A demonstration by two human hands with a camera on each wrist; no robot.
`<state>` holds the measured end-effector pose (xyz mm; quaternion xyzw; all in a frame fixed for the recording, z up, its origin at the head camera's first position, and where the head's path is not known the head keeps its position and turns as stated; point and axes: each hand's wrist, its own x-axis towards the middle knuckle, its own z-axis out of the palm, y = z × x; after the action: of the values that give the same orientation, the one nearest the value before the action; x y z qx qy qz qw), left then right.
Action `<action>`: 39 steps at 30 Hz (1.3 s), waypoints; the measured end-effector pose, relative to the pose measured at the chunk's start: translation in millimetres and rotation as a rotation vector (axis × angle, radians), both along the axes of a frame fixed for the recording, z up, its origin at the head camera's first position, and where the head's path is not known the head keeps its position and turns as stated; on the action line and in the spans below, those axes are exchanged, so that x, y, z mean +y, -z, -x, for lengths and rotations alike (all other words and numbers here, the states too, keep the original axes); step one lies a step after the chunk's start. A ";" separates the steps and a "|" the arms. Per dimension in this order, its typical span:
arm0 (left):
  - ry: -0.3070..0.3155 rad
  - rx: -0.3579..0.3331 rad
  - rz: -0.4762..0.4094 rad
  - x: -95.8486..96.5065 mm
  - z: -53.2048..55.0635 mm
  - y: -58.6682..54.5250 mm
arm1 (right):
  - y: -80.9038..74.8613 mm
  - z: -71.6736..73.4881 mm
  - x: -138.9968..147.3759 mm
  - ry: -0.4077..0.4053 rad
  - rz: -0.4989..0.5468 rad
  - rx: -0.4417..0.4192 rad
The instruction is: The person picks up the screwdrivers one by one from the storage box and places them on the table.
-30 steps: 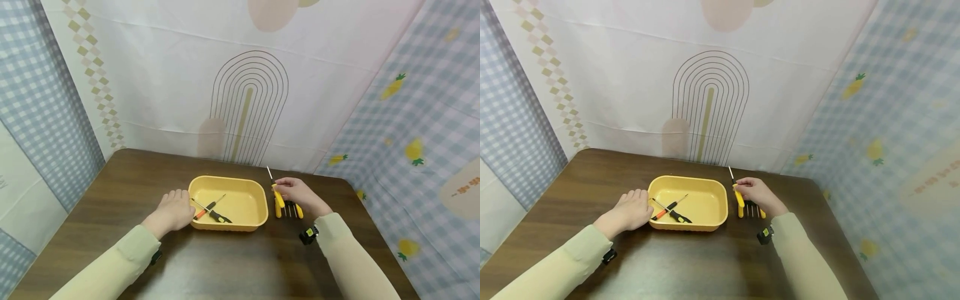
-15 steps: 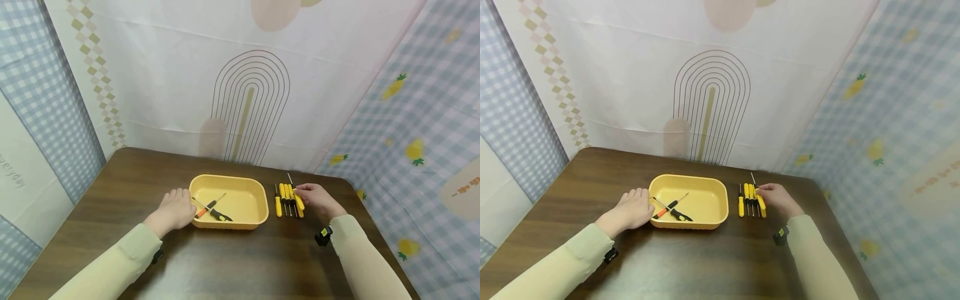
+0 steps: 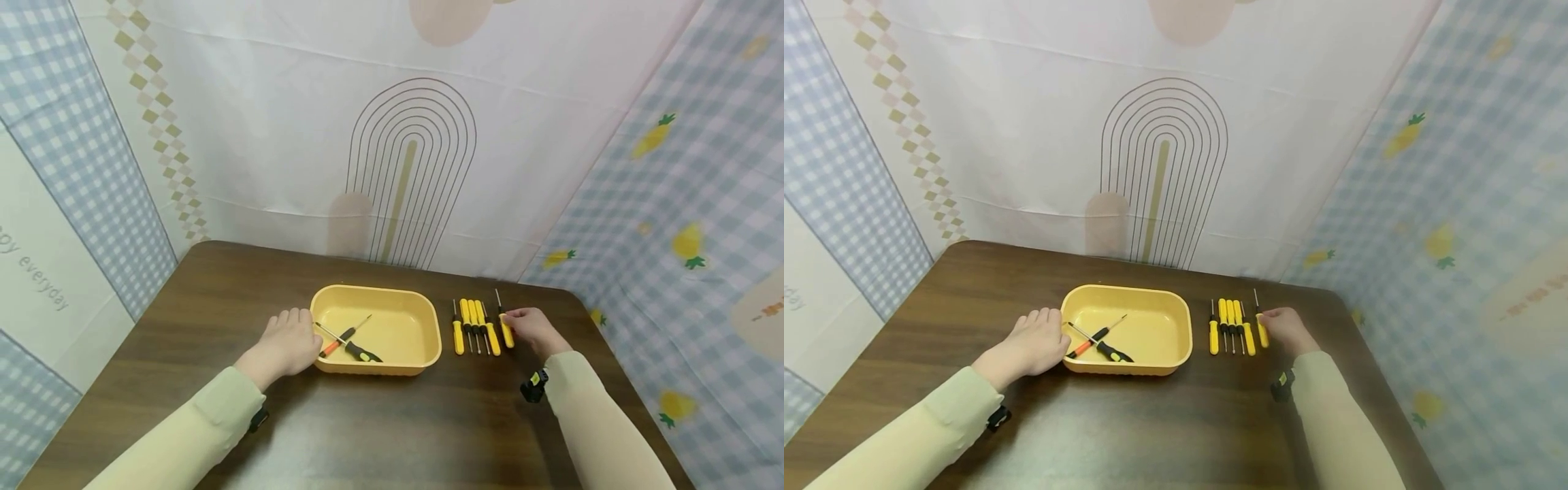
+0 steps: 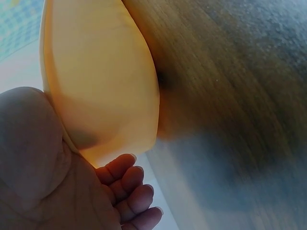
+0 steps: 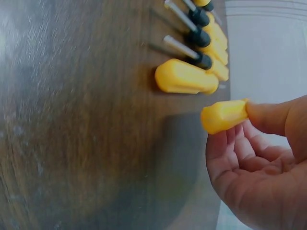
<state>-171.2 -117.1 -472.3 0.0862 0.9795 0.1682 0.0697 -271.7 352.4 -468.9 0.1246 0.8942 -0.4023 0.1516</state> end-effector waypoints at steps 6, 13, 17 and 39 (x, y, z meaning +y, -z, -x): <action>0.001 -0.001 0.006 1.8 -0.7 -2.2 | 7.4 -0.8 7.9 -0.037 -0.034 -0.023; 0.006 -0.011 -0.003 3.4 1.0 0.4 | 6.3 -3.0 7.0 -0.022 -0.077 -0.044; 0.007 -0.014 -0.003 3.7 2.8 2.5 | 7.5 2.2 9.4 0.032 -0.134 -0.072; 0.000 -0.036 -0.010 -2.1 3.8 1.8 | 14.5 6.4 9.0 0.035 0.014 -0.150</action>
<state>-175.0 -119.2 -474.2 0.0836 0.9772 0.1747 0.0869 -278.0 361.5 -483.4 0.1691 0.8752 -0.4006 0.2119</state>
